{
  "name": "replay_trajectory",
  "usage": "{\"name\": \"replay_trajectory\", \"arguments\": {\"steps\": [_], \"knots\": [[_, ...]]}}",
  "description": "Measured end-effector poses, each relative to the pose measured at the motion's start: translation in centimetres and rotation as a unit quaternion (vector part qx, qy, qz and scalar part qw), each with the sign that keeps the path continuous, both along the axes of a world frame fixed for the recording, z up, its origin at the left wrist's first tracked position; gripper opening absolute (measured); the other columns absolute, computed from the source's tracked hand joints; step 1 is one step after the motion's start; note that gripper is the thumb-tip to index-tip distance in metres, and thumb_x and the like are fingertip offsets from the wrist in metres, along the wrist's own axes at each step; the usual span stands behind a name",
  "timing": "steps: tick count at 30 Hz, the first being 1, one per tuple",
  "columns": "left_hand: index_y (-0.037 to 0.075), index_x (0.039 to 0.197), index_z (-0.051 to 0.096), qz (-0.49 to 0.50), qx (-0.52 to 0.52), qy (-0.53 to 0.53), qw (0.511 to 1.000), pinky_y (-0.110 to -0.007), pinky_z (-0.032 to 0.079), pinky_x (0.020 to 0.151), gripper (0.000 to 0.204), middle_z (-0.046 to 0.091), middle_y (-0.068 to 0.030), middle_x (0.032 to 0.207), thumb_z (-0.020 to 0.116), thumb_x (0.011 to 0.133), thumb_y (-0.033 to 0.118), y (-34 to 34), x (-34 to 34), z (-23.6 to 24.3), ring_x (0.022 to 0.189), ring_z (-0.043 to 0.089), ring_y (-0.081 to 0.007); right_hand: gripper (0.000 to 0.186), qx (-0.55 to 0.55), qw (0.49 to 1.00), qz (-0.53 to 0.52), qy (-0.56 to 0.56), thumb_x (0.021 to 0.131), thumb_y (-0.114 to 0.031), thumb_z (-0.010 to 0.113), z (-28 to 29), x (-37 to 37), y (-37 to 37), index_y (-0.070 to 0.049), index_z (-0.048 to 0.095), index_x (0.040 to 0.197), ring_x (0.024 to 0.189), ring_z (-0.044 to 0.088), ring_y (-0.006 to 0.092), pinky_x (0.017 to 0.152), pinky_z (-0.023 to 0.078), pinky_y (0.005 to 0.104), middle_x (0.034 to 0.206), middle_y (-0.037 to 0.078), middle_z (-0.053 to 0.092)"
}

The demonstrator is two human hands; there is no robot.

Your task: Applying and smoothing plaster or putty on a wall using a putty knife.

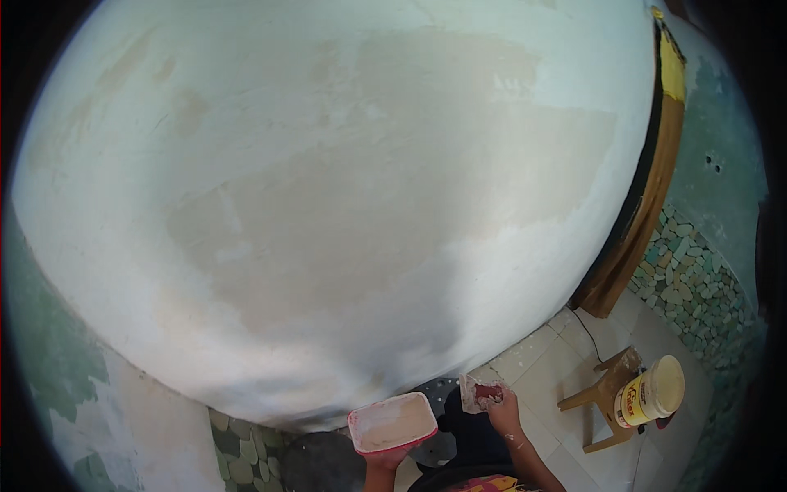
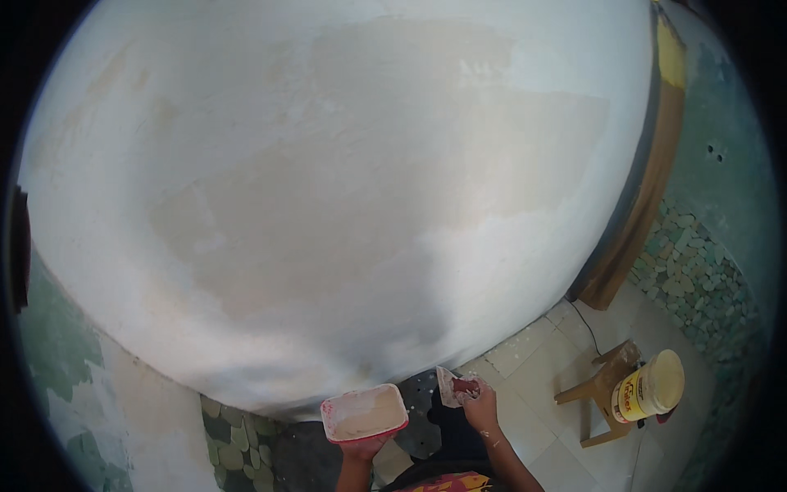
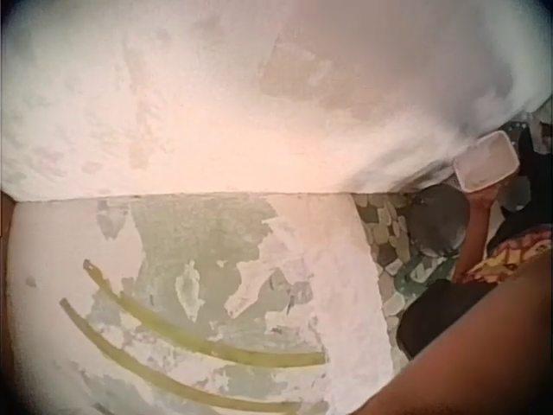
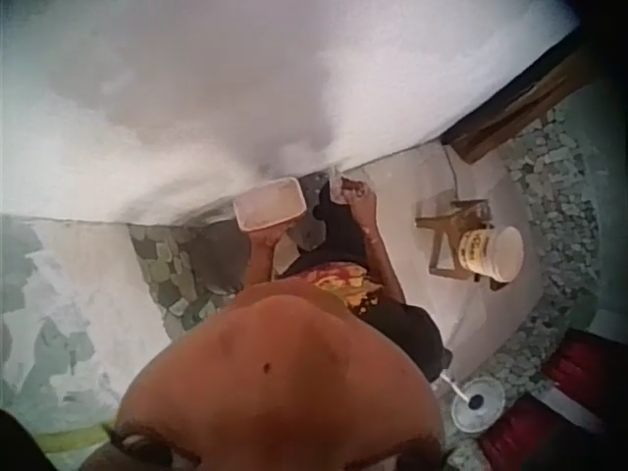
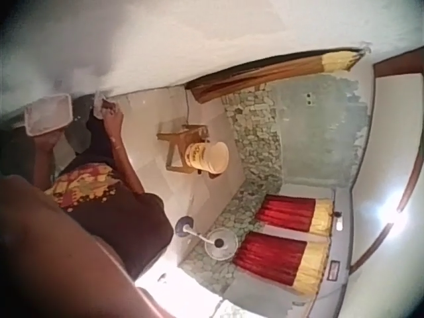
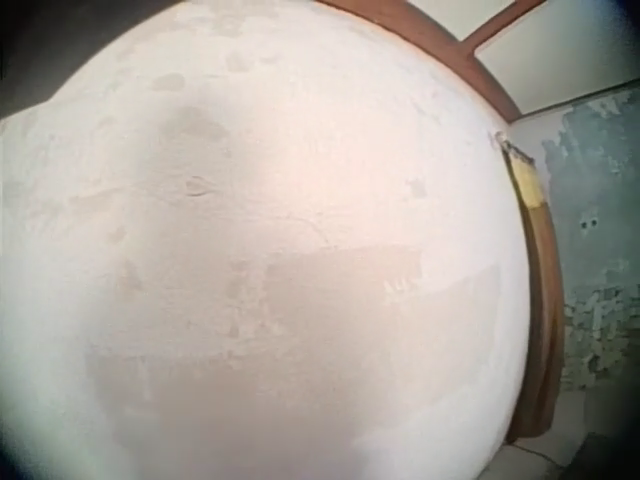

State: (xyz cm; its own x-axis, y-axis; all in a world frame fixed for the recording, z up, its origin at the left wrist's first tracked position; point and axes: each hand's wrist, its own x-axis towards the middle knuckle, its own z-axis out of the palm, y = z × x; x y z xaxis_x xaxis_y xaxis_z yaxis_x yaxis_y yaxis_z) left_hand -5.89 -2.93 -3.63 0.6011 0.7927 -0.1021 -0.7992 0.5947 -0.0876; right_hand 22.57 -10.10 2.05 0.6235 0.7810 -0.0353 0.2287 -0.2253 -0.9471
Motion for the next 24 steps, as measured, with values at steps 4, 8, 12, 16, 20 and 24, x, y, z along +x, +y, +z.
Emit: {"name": "replay_trajectory", "arguments": {"steps": [4,8,12,16,20,24], "knots": [[0.02,0.157,0.047,-0.034,-0.001,-0.057,0.998,-0.085,0.037,0.107,0.075,0.042,-0.0179,0.166,0.043,0.101,0.07,1.7,2.8,0.1,0.149,0.04,-0.0536,0.027,0.058,0.994,-0.026,0.084,0.086,0.005,0.076,3.9,0.7,0.9,0.003,0.069,0.112,0.093,0.075,0.0178,0.083,0.059,0.032,0.102,0.01,0.077],[0.019,0.157,0.047,-0.074,0.043,-0.095,0.992,-0.085,0.041,0.102,0.075,0.041,-0.0205,0.166,0.042,0.101,0.069,3.9,6.3,3.1,0.148,0.039,-0.0565,0.022,0.123,0.983,-0.032,0.135,0.09,0.006,0.073,5.1,2.4,2.1,0.002,0.069,0.111,0.094,0.074,0.0167,0.083,0.058,0.0305,0.103,0.008,0.077],[0.016,0.159,0.044,-0.12,0.031,-0.115,0.986,-0.083,0.04,0.105,0.079,0.04,-0.0218,0.166,0.042,0.101,0.07,6.5,11.3,6.4,0.147,0.041,-0.056,0.025,0.18,0.968,-0.079,0.154,0.088,0.007,0.073,8.6,5.2,3.4,-0.001,0.065,0.11,0.09,0.074,0.0177,0.08,0.063,0.0332,0.103,0.008,0.075],[0.013,0.16,0.044,-0.127,-0.016,-0.046,0.991,-0.078,0.032,0.117,0.082,0.043,-0.021,0.165,0.043,0.102,0.07,9.0,14.0,4.8,0.149,0.043,-0.0503,0.026,0.241,0.941,-0.125,0.201,0.088,0.004,0.076,11.8,7.3,4.9,-0.002,0.064,0.111,0.09,0.075,0.019,0.081,0.064,0.0347,0.103,0.009,0.075],[0.011,0.16,0.044,-0.193,-0.052,-0.035,0.979,-0.074,0.035,0.118,0.082,0.044,-0.022,0.164,0.043,0.103,0.069,11.5,16.3,3.7,0.149,0.043,-0.0503,0.03,0.278,0.93,-0.138,0.196,0.086,0.004,0.078,14.6,9.5,5.1,-0.002,0.064,0.112,0.092,0.075,0.0202,0.084,0.063,0.0371,0.102,0.009,0.075],[0.006,0.16,0.043,-0.227,0.028,0.099,0.968,-0.07,0.038,0.118,0.083,0.047,-0.0234,0.161,0.046,0.103,0.067,11.9,18.7,6.6,0.145,0.048,-0.0481,0.022,0.273,0.961,0.028,0.032,0.089,0.006,0.075,25.4,15.8,6.1,0.002,0.07,0.11,0.096,0.076,0.0215,0.087,0.062,0.0368,0.104,0.014,0.077]]}}
